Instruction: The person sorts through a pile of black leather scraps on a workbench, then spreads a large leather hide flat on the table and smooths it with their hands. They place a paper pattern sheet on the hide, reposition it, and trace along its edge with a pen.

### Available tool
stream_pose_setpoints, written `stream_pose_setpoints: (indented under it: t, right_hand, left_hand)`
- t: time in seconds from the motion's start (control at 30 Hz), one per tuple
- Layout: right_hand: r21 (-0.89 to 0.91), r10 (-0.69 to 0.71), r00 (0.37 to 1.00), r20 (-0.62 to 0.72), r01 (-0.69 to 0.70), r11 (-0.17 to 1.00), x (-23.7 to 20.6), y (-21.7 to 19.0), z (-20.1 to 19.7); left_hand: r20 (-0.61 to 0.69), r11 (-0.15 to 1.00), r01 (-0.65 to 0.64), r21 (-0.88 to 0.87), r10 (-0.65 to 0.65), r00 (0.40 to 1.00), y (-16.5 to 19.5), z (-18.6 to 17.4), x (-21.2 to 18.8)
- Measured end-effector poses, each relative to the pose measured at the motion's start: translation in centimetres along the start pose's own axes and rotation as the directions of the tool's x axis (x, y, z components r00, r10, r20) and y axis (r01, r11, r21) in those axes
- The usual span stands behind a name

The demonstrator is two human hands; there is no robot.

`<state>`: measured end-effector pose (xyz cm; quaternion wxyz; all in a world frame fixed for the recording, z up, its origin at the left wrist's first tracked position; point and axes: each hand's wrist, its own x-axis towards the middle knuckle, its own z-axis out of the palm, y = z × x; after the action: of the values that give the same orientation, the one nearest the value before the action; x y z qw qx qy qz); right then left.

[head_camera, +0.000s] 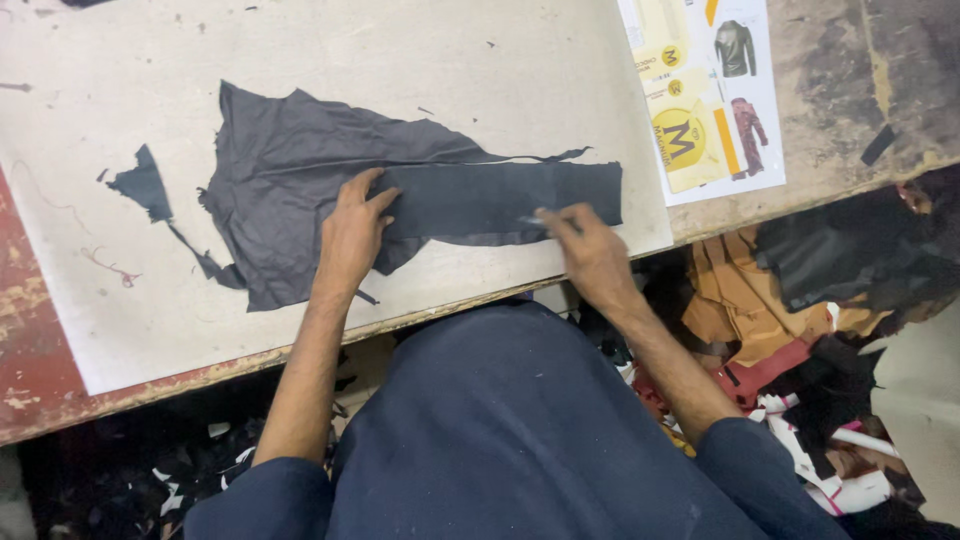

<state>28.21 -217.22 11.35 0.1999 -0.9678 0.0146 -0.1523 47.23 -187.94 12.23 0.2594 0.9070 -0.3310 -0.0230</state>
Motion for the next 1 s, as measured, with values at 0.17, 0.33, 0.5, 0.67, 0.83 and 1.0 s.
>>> stream_pose_setpoints:
  t: [0.17, 0.33, 0.5, 0.67, 0.83, 1.0]
  right_hand:
    - [0.063, -0.388, 0.911, -0.143, 0.399, 0.915, 4.1, -5.5, 7.0]
    - [0.068, -0.425, 0.895, -0.139, 0.437, 0.897, 7.1, -8.6, 10.8]
    - [0.081, -0.445, 0.891, -0.095, 0.452, 0.888, 7.5, -9.3, 12.0]
    - [0.043, -0.464, 0.884, -0.056, 0.466, 0.884, 7.5, -9.4, 12.6]
    - [-0.006, -0.474, 0.88, -0.028, 0.474, 0.881, 7.5, -9.8, 12.8]
    - [-0.022, -0.452, 0.891, 0.042, 0.454, 0.891, 7.6, -10.0, 13.0]
  left_hand:
    - [0.054, 0.998, 0.002, -0.055, 0.001, 0.999, -0.8, -0.5, 0.5]
    - [0.046, 0.998, -0.02, -0.058, 0.023, 0.999, -1.2, -0.6, 0.6]
    - [0.064, 0.997, -0.023, -0.08, 0.028, 0.998, -1.4, -0.9, 0.6]
    - [0.071, 0.994, -0.01, -0.106, 0.018, 0.997, -1.7, -0.8, 0.8]
    - [0.044, 0.994, -0.047, -0.102, 0.051, 0.998, -2.0, -0.6, 0.7]
    - [0.02, 0.993, -0.063, -0.099, 0.065, 0.998, -2.0, -0.4, 0.5]
